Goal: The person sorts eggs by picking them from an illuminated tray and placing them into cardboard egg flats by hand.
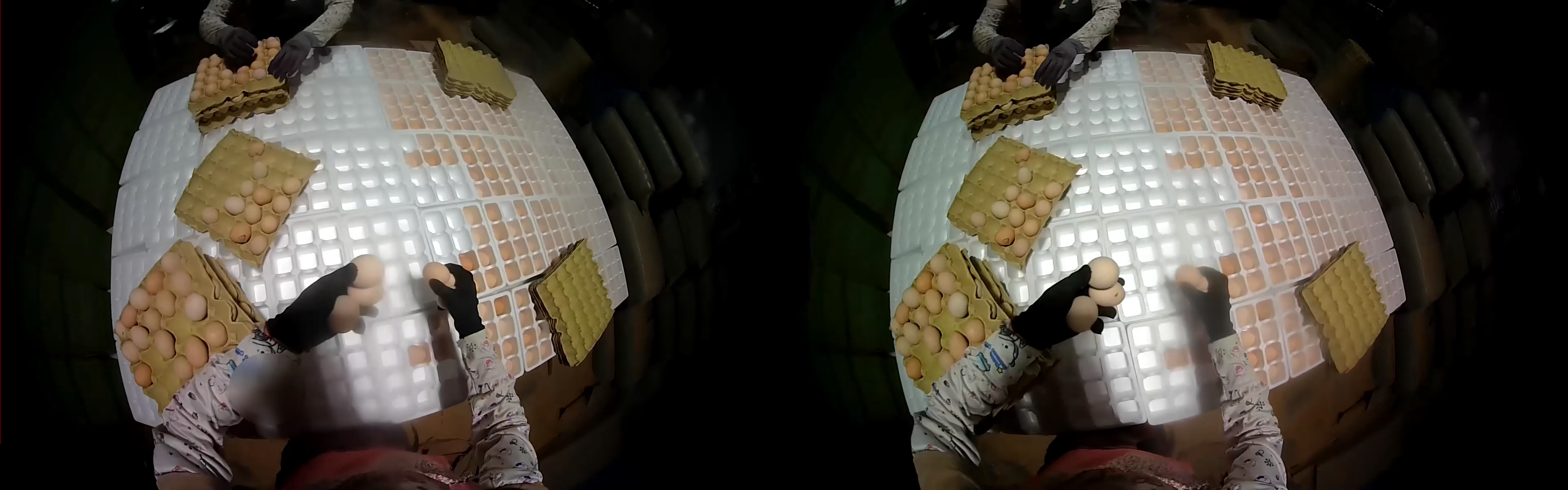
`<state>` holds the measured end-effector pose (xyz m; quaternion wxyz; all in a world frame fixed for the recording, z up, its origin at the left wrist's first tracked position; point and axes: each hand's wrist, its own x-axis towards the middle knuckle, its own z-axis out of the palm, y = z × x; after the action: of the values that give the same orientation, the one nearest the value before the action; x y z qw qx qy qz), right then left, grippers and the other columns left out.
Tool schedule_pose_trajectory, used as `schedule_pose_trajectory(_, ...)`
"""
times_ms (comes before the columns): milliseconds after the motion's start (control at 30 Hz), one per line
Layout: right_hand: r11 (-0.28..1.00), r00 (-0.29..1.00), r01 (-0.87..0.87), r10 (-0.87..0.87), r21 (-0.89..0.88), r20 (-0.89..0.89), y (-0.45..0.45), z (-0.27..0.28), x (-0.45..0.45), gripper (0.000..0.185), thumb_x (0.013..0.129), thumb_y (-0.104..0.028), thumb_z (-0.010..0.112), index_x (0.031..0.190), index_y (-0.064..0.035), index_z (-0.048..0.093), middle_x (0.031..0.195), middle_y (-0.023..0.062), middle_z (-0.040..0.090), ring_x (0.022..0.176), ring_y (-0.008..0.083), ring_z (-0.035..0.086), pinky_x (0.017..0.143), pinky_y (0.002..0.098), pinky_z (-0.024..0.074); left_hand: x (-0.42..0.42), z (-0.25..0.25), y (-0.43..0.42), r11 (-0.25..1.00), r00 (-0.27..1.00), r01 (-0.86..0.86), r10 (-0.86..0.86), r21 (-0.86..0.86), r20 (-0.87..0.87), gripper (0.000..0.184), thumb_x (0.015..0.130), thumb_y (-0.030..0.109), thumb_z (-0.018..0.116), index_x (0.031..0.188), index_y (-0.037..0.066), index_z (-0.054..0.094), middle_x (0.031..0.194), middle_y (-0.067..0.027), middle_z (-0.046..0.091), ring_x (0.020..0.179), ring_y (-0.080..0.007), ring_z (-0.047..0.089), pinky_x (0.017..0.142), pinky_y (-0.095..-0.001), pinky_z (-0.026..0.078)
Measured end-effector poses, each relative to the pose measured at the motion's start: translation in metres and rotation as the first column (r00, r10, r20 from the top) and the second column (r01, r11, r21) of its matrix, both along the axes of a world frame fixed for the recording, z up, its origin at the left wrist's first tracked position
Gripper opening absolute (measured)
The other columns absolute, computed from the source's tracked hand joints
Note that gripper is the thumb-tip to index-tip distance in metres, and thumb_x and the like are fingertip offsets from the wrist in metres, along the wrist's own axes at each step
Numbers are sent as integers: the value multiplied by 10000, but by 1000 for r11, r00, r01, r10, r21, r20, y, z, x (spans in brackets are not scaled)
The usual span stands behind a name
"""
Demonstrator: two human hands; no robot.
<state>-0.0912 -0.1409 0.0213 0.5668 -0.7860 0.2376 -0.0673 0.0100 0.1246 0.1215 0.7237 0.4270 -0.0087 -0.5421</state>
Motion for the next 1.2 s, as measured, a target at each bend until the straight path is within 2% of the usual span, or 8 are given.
schedule_pose_trajectory(67,647,989,133,-37,-750,143,-31,-19,-2,402,649,-184,737,1001,-89,566,999,77,509,757,228,586,591,332,511,8,-29,-63,993,994,109,-110,50,5,490,903,430,427,1216,53,435,1059,-69,555,891,-204,567,670,-325,482)
schedule_pose_trajectory(300,579,888,-386,444,-718,-120,-79,-14,51,229,704,-148,559,932,-139,565,1092,121,473,896,290,562,685,420,501,13,-97,-159,957,987,122,-145,263,70,475,861,369,513,1207,50,445,972,-72,551,803,-198,562,616,-318,492)
schedule_pose_trajectory(367,609,863,-462,476,-645,-169,-86,-20,66,281,722,-162,586,1003,-150,576,1175,131,464,931,301,557,732,385,493,23,-110,-159,970,876,149,-220,192,430,466,856,364,528,1186,44,457,942,-77,555,787,-199,564,595,-309,493)
schedule_pose_trajectory(433,627,882,-365,469,-688,-40,-96,-34,74,273,722,-190,611,989,-135,599,1199,145,474,926,305,557,756,374,482,34,-115,-168,966,1000,5,-12,258,24,423,850,358,550,1123,42,484,896,-79,564,761,-192,567,590,-299,490)
schedule_pose_trajectory(467,649,907,-234,413,-724,77,-100,-40,79,193,718,-193,599,893,-117,627,1145,154,516,894,297,560,755,376,479,36,-122,-180,947,972,-109,38,302,231,365,831,303,565,1068,35,495,873,-95,560,761,-207,563,606,-320,475)
schedule_pose_trajectory(733,655,872,-83,412,-751,263,-125,-39,67,159,693,-78,547,838,-50,606,887,110,597,818,292,569,744,369,469,46,-143,-211,698,171,-709,36,97,985,302,736,216,688,917,29,537,826,-113,588,755,-272,577,658,-359,461)
schedule_pose_trajectory(1067,951,976,-152,187,-270,108,-95,-53,38,128,789,7,534,913,-3,569,882,62,579,808,136,550,729,255,436,201,-95,-39,152,327,-918,-235,367,915,395,748,359,604,969,43,519,857,-147,610,804,-288,604,680,-383,475)
schedule_pose_trajectory(1200,957,941,-237,269,-164,207,-62,-11,52,111,743,-21,587,852,-33,597,788,80,619,734,166,606,678,265,468,199,-82,12,384,372,-845,-76,372,925,421,771,357,580,1030,32,512,918,-142,597,837,-246,599,679,-358,479)
